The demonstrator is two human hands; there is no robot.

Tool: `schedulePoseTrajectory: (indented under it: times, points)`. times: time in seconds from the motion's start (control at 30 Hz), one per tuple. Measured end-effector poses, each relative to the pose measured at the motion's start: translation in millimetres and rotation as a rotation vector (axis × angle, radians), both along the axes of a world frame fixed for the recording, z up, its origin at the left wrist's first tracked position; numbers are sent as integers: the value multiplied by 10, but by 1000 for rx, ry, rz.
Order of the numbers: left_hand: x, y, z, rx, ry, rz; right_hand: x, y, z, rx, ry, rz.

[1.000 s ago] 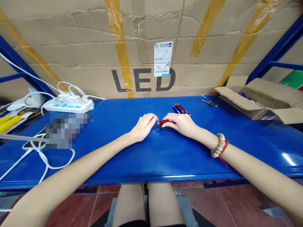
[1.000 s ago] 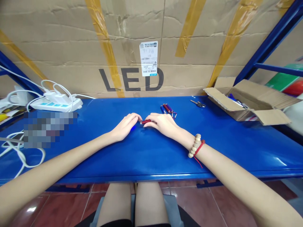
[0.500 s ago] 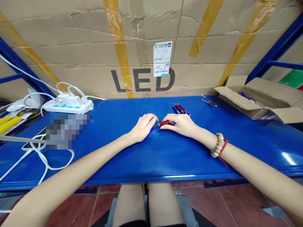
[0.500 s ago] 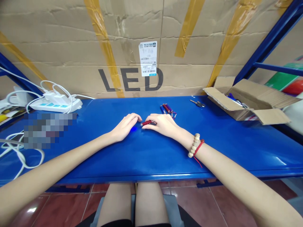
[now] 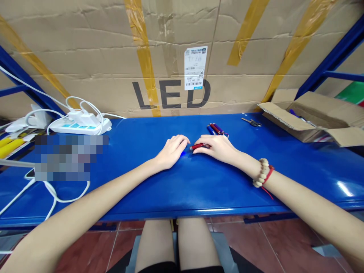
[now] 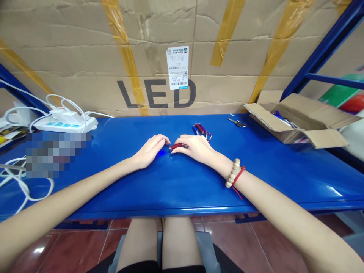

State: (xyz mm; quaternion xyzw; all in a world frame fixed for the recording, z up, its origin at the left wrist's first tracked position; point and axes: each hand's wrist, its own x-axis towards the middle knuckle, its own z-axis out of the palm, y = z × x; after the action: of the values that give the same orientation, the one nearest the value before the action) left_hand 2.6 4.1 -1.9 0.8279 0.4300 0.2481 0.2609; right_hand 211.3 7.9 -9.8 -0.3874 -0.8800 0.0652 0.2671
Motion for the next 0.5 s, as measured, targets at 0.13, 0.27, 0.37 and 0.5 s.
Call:
schedulePoseTrajectory:
  times: [0.13, 0.27, 0.37, 0.5]
  points:
    - [-8, -4, -2, 13, -5, -7, 3, 12, -4, 10, 2, 17]
    - [-13, -1, -19, 19, -5, -12, 4, 16, -1, 19, 2, 41]
    - [-13, 7, -29, 37, -6, -13, 9, 11, -2, 2, 6, 40]
    - [-14, 17, -28, 41, 0, -13, 20, 14, -5, -4, 31, 31]
